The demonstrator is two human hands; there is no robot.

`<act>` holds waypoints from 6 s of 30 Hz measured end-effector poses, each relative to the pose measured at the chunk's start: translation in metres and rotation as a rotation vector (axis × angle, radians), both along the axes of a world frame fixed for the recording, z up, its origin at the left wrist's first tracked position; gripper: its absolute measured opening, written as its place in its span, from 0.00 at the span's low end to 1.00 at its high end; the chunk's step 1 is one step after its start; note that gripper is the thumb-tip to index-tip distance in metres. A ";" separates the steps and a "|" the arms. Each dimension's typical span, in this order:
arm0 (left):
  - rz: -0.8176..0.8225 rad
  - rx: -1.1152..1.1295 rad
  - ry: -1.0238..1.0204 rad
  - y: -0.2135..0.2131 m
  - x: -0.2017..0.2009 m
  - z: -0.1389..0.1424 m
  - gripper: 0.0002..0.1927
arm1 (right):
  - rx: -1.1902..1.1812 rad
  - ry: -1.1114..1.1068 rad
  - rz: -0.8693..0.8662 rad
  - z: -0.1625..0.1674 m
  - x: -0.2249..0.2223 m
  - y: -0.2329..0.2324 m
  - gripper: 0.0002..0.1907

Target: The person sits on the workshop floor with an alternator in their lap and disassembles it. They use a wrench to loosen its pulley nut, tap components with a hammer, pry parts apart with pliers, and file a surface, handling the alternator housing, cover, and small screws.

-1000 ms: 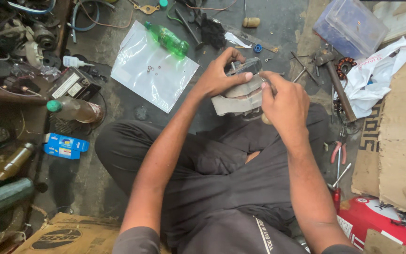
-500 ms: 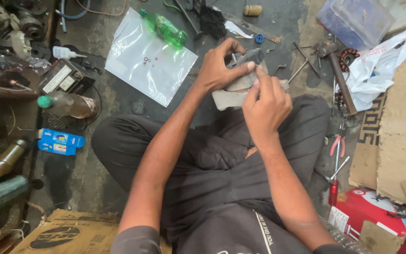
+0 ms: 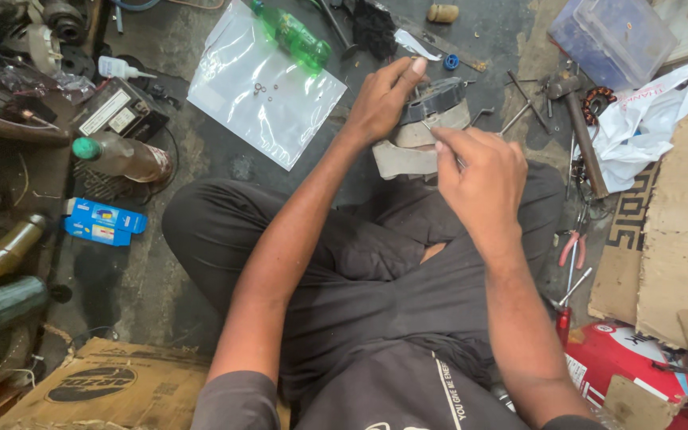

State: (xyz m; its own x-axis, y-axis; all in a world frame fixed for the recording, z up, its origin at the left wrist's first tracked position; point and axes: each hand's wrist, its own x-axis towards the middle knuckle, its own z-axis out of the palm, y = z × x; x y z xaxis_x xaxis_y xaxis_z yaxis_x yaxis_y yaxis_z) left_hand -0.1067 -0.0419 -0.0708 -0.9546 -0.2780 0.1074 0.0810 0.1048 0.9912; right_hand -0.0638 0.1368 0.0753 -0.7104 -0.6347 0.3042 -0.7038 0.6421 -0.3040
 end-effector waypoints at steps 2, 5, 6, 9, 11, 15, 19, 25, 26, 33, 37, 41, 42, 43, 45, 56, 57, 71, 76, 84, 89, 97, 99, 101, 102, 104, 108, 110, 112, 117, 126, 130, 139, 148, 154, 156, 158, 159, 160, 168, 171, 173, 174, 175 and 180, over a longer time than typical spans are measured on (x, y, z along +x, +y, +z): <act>0.004 -0.020 -0.085 0.000 -0.001 0.001 0.37 | 0.098 0.054 0.014 0.004 -0.006 -0.005 0.06; 0.019 0.003 -0.016 0.000 0.000 0.003 0.39 | 0.156 0.070 0.049 0.006 -0.015 -0.007 0.05; 0.017 0.006 -0.036 0.000 0.000 0.003 0.39 | 0.156 0.077 0.059 0.005 -0.017 -0.007 0.05; 0.015 0.015 -0.064 0.000 0.000 0.004 0.39 | 0.103 0.070 0.089 -0.002 -0.020 -0.005 0.05; 0.022 0.032 -0.040 0.000 -0.001 0.004 0.40 | 0.009 0.024 0.108 -0.011 -0.016 -0.003 0.06; 0.033 0.043 -0.058 0.001 -0.004 0.001 0.41 | -0.045 0.122 0.095 -0.027 -0.008 -0.001 0.08; 0.024 0.043 -0.066 0.000 -0.008 -0.002 0.43 | -0.056 0.028 0.039 -0.024 -0.006 0.005 0.07; 0.005 0.057 -0.104 -0.001 -0.012 -0.005 0.46 | -0.059 -0.034 0.001 -0.013 -0.009 0.001 0.04; -0.003 0.060 -0.103 0.000 -0.012 -0.006 0.46 | -0.049 -0.029 -0.004 -0.013 -0.008 -0.001 0.04; -0.152 0.219 -0.021 -0.002 -0.006 -0.023 0.43 | -0.076 0.150 -0.065 -0.029 0.005 -0.012 0.08; -0.321 0.292 0.061 -0.007 -0.001 -0.042 0.37 | -0.109 0.079 -0.022 -0.027 0.000 -0.003 0.09; -0.269 0.241 0.027 -0.002 0.006 -0.058 0.60 | -0.415 -0.464 -0.286 -0.026 -0.023 0.043 0.11; -0.266 0.303 -0.009 0.000 0.007 -0.060 0.58 | -0.533 -0.481 -0.374 -0.032 -0.031 0.056 0.12; -0.263 0.370 -0.045 0.003 0.008 -0.059 0.57 | -0.646 -0.499 -0.464 -0.039 -0.040 0.073 0.12; -0.253 0.490 -0.109 0.007 0.012 -0.053 0.54 | -0.325 -0.195 -0.349 -0.068 -0.075 0.091 0.13; -0.182 0.162 0.187 0.038 0.061 0.028 0.48 | -0.730 -0.733 -0.057 -0.100 -0.073 0.098 0.28; -0.178 0.126 0.171 0.040 0.062 0.034 0.49 | -0.643 -0.664 0.013 -0.093 -0.064 0.090 0.31; -0.233 -0.143 0.328 0.038 0.072 0.082 0.50 | -1.036 -0.608 -0.065 -0.056 -0.025 0.049 0.29; -0.224 -0.208 0.303 0.024 0.062 0.063 0.56 | -1.047 -0.693 -0.048 -0.098 -0.041 0.034 0.24; -0.265 -0.165 0.103 0.026 0.065 0.025 0.75 | -0.442 -0.647 0.211 -0.041 -0.057 0.062 0.39; -0.244 -0.238 0.086 0.031 0.069 0.015 0.68 | 0.300 -0.132 0.516 0.015 -0.073 0.032 0.59; -0.271 -0.138 0.072 0.024 0.069 0.024 0.62 | 0.541 -0.080 0.635 0.015 -0.084 -0.005 0.55; -0.268 -0.156 0.061 0.024 0.068 0.026 0.62 | 0.533 -0.059 0.655 0.013 -0.087 -0.003 0.54; -0.259 -0.168 0.009 0.024 0.068 0.026 0.62 | 0.525 -0.042 0.672 0.011 -0.088 -0.002 0.53; -0.257 -0.183 0.021 0.022 0.067 0.025 0.63 | 0.523 -0.036 0.677 0.010 -0.087 -0.003 0.53; -0.256 -0.199 0.048 0.023 0.065 0.023 0.63 | 0.537 -0.037 0.675 0.013 -0.088 -0.004 0.53; -0.298 -0.209 0.097 0.022 0.059 0.018 0.64 | 0.538 -0.121 0.617 0.025 -0.104 -0.007 0.44; -0.312 -0.202 0.135 0.022 0.056 0.018 0.67 | 0.501 -0.271 0.543 0.026 -0.116 -0.009 0.38; -0.311 -0.162 0.118 0.022 0.055 0.019 0.66 | 0.417 -0.486 0.442 0.016 -0.123 -0.012 0.36; -0.342 -0.109 0.117 0.019 0.055 0.023 0.63 | 0.458 -0.345 0.515 -0.006 -0.136 -0.021 0.30; -0.403 -0.310 0.014 0.015 0.042 0.030 0.51 | 0.731 -0.592 0.240 -0.027 -0.154 -0.042 0.31; -0.376 -0.272 0.198 0.016 0.041 0.029 0.51 | 0.678 -0.557 0.319 -0.034 -0.154 -0.032 0.27; -0.458 -0.144 0.156 0.022 0.025 0.014 0.61 | 0.357 -0.269 0.738 0.011 -0.138 -0.017 0.15; -0.549 -0.229 0.103 0.015 0.020 0.010 0.36 | 0.521 -0.271 0.906 0.005 -0.115 -0.036 0.11; -0.619 -0.240 -0.101 0.011 0.012 0.012 0.28 | 0.653 -0.210 0.819 0.002 -0.111 -0.044 0.12; -0.645 -0.226 -0.091 0.009 0.008 0.010 0.27 | 0.564 -0.178 0.879 0.000 -0.111 -0.042 0.11; -0.672 -0.160 -0.036 0.006 0.006 0.007 0.25 | 0.524 -0.157 0.918 -0.003 -0.113 -0.039 0.11; -0.667 -0.156 -0.034 0.007 0.006 0.006 0.25 | 0.523 -0.151 0.927 -0.004 -0.113 -0.037 0.11; -0.663 -0.154 -0.030 0.008 0.006 0.005 0.25 | 0.522 -0.143 0.934 -0.006 -0.114 -0.036 0.11; -0.695 -0.083 0.008 0.012 0.001 0.000 0.28 | 0.503 -0.301 0.877 -0.025 -0.121 -0.038 0.12; -0.698 -0.079 0.017 0.011 -0.001 -0.004 0.29 | 0.490 -0.333 0.854 -0.030 -0.125 -0.040 0.13; -0.711 -0.111 -0.007 0.011 -0.002 -0.007 0.29 | 0.486 -0.359 0.831 -0.032 -0.126 -0.041 0.14; -0.707 -0.115 0.007 0.011 -0.002 -0.009 0.30 | 0.488 -0.377 0.819 -0.033 -0.127 -0.042 0.14; -0.704 -0.118 0.021 0.010 -0.002 -0.010 0.31 | 0.492 -0.395 0.805 -0.033 -0.127 -0.043 0.15; -0.687 -0.132 0.003 0.011 0.000 -0.011 0.37 | 0.466 -0.466 0.749 -0.033 -0.128 -0.048 0.13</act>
State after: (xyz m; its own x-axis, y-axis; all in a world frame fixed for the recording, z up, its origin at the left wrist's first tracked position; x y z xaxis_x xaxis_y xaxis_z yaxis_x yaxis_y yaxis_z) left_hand -0.1067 -0.0312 -0.0815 -0.9093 0.4036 0.1015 0.1745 0.1485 0.9734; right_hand -0.1914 0.0891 0.0425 -0.0624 -0.9528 -0.2970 -0.8506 0.2065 -0.4837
